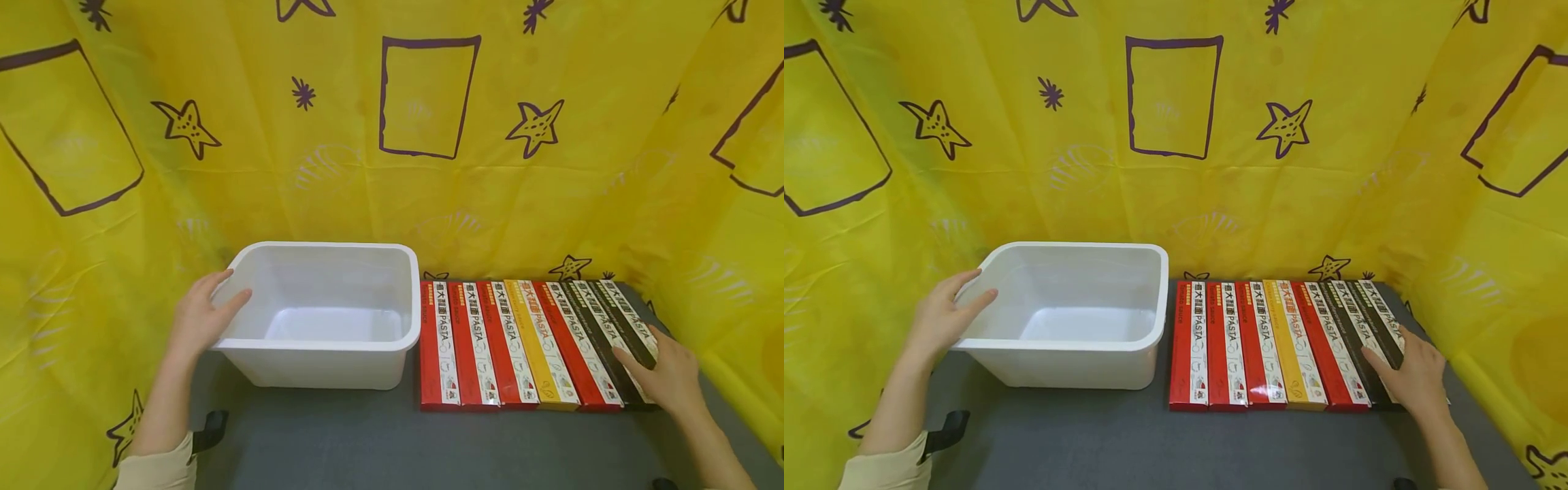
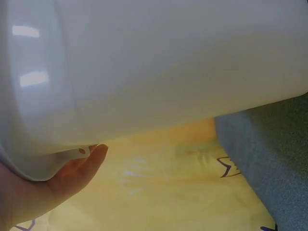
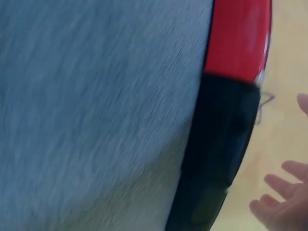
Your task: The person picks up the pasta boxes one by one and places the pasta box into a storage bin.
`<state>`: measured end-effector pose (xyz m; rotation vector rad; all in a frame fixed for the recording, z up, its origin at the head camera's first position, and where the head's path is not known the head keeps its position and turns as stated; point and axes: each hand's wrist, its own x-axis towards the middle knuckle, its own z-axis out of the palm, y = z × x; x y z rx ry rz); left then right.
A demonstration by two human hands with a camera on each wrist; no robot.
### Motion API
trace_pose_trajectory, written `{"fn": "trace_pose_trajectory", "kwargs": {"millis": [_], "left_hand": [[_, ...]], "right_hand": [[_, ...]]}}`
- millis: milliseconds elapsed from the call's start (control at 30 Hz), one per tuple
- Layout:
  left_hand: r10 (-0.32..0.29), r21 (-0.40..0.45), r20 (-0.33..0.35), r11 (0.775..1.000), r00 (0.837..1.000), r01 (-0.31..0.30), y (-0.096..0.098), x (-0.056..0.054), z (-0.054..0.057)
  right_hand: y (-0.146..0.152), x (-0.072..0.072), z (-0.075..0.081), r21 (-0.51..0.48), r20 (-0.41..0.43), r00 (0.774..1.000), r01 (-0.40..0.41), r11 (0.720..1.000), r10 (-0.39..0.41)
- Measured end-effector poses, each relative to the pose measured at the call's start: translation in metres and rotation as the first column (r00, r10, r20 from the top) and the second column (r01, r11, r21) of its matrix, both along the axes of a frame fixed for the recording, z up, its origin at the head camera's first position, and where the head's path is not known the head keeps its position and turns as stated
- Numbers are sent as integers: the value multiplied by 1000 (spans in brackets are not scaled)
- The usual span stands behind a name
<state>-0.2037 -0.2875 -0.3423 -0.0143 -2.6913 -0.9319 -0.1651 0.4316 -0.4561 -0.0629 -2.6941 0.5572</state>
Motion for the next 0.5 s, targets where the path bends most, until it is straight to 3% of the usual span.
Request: {"fn": "trace_pose_trajectory", "kwargs": {"millis": [267,500], "left_hand": [[-22,-18,7,1000,1000,22,-3,5,-2],[-35,-36,46,999,998,37,-2,7,-1]], "right_hand": [[34,2,-7,30,113,993,21,999,-24],[52,11,-8,7,222,975,-27,1000,25]]}}
